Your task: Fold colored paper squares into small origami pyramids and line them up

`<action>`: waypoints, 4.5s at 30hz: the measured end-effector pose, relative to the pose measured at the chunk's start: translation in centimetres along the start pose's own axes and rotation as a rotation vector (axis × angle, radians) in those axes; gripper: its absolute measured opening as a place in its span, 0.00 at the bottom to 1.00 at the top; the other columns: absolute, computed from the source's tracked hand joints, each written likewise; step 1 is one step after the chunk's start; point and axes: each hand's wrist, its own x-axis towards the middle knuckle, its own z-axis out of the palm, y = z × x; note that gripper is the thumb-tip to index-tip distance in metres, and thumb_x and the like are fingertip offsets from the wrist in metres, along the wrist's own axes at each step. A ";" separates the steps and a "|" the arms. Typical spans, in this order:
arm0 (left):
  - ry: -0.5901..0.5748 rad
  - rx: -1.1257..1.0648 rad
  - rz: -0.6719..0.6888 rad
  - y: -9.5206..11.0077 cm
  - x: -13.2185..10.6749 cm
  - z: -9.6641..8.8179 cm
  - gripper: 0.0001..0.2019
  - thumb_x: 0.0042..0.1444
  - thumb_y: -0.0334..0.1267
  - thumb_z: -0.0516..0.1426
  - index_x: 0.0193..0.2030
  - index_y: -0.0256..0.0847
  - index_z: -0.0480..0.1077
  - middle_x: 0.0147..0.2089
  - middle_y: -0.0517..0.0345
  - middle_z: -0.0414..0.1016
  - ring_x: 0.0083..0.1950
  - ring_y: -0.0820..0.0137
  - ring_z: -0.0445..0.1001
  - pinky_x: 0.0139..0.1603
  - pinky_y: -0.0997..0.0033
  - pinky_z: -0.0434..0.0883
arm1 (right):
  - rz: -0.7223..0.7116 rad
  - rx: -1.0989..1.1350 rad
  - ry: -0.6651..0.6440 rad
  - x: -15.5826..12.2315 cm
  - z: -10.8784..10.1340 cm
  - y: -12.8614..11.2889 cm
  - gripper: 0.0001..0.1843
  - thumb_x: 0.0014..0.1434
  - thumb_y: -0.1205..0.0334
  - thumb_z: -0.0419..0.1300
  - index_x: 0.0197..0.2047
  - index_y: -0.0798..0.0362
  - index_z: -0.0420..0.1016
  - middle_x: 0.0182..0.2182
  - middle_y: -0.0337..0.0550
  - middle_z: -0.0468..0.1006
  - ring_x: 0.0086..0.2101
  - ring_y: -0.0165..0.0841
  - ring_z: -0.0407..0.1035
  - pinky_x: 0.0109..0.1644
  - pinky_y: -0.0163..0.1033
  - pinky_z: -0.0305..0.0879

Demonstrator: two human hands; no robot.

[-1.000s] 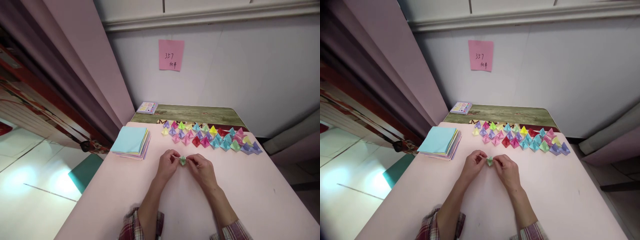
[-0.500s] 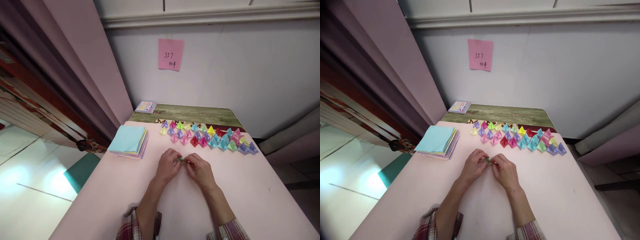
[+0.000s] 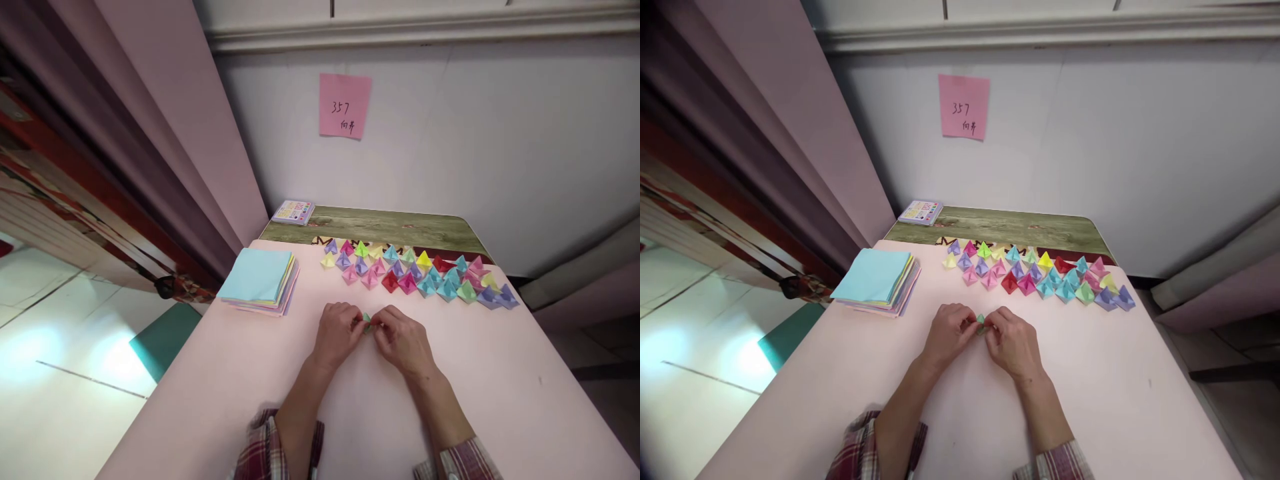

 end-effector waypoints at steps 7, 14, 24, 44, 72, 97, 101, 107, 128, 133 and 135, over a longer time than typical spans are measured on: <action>0.027 0.066 -0.036 0.0 0.0 -0.1 0.06 0.56 0.36 0.59 0.29 0.41 0.69 0.31 0.59 0.75 0.36 0.67 0.70 0.45 0.62 0.59 | 0.058 -0.124 0.037 -0.1 0.2 -0.3 0.10 0.61 0.60 0.54 0.31 0.50 0.74 0.31 0.38 0.76 0.27 0.27 0.69 0.28 0.33 0.49; -0.017 0.060 -0.033 0.3 0.0 0.2 0.02 0.54 0.31 0.59 0.33 0.42 0.71 0.35 0.57 0.75 0.41 0.65 0.70 0.46 0.61 0.59 | 0.168 -0.201 0.041 -0.1 0.7 -1.4 0.08 0.60 0.60 0.56 0.31 0.51 0.73 0.31 0.37 0.75 0.26 0.26 0.67 0.26 0.34 0.44; -0.040 0.177 -0.011 1.1 -0.3 0.4 0.06 0.53 0.28 0.56 0.36 0.42 0.71 0.37 0.54 0.73 0.43 0.63 0.68 0.47 0.60 0.60 | 0.249 -0.297 -0.034 0.1 1.1 -3.0 0.05 0.57 0.65 0.57 0.36 0.49 0.74 0.34 0.40 0.75 0.31 0.31 0.69 0.27 0.36 0.45; -0.053 0.204 -0.060 1.6 -0.5 1.3 0.11 0.54 0.25 0.52 0.33 0.42 0.74 0.34 0.53 0.71 0.38 0.64 0.68 0.39 0.63 0.63 | 0.353 -0.232 -0.098 0.2 0.6 -2.9 0.09 0.57 0.64 0.57 0.35 0.46 0.79 0.31 0.40 0.77 0.25 0.29 0.68 0.27 0.35 0.46; -0.085 0.194 -0.033 1.7 -0.4 0.0 0.05 0.53 0.29 0.54 0.31 0.41 0.70 0.36 0.53 0.73 0.41 0.62 0.70 0.42 0.61 0.61 | 0.363 -0.170 -0.076 0.3 0.1 -2.5 0.07 0.56 0.63 0.60 0.31 0.46 0.80 0.31 0.38 0.77 0.26 0.28 0.68 0.27 0.34 0.48; -0.088 0.255 -0.089 1.8 -0.4 0.8 0.08 0.57 0.27 0.51 0.34 0.41 0.69 0.38 0.55 0.71 0.40 0.65 0.68 0.40 0.65 0.62 | 0.256 -0.271 -0.121 0.4 0.2 -3.1 0.09 0.61 0.64 0.56 0.32 0.49 0.76 0.32 0.39 0.75 0.30 0.30 0.69 0.32 0.36 0.51; -0.034 0.180 -0.064 1.6 -0.3 0.5 0.07 0.55 0.27 0.54 0.35 0.42 0.70 0.41 0.55 0.70 0.42 0.65 0.68 0.42 0.66 0.63 | 0.203 -0.143 -0.048 0.4 0.6 -2.2 0.09 0.60 0.67 0.56 0.35 0.46 0.77 0.36 0.38 0.76 0.32 0.30 0.70 0.36 0.35 0.56; 0.083 0.157 -0.143 0.9 -0.2 0.3 0.07 0.57 0.29 0.54 0.31 0.42 0.70 0.37 0.55 0.69 0.41 0.65 0.68 0.43 0.65 0.63 | 0.129 0.184 0.185 0.4 1.0 -0.4 0.14 0.59 0.59 0.56 0.49 0.48 0.74 0.47 0.44 0.75 0.41 0.34 0.71 0.42 0.36 0.65; 0.178 0.336 -0.643 -2.4 6.5 -2.9 0.09 0.60 0.41 0.51 0.35 0.44 0.72 0.38 0.53 0.78 0.40 0.63 0.74 0.33 0.69 0.59 | 0.496 0.223 0.170 0.8 2.3 0.5 0.17 0.59 0.51 0.52 0.44 0.48 0.76 0.40 0.39 0.78 0.34 0.32 0.72 0.35 0.36 0.60; 0.134 0.271 -0.680 -2.9 7.8 -2.4 0.12 0.60 0.46 0.51 0.37 0.44 0.73 0.37 0.50 0.79 0.40 0.60 0.75 0.34 0.68 0.60 | 0.475 0.220 0.166 0.8 2.5 0.7 0.17 0.60 0.51 0.51 0.44 0.48 0.76 0.39 0.41 0.78 0.33 0.33 0.72 0.33 0.36 0.61; 0.146 0.254 -0.656 -3.1 7.5 -2.6 0.14 0.61 0.48 0.50 0.38 0.44 0.72 0.36 0.49 0.79 0.40 0.59 0.76 0.34 0.67 0.60 | 0.455 0.220 0.177 0.8 2.6 0.8 0.17 0.60 0.51 0.51 0.44 0.48 0.76 0.39 0.42 0.78 0.33 0.33 0.72 0.33 0.36 0.61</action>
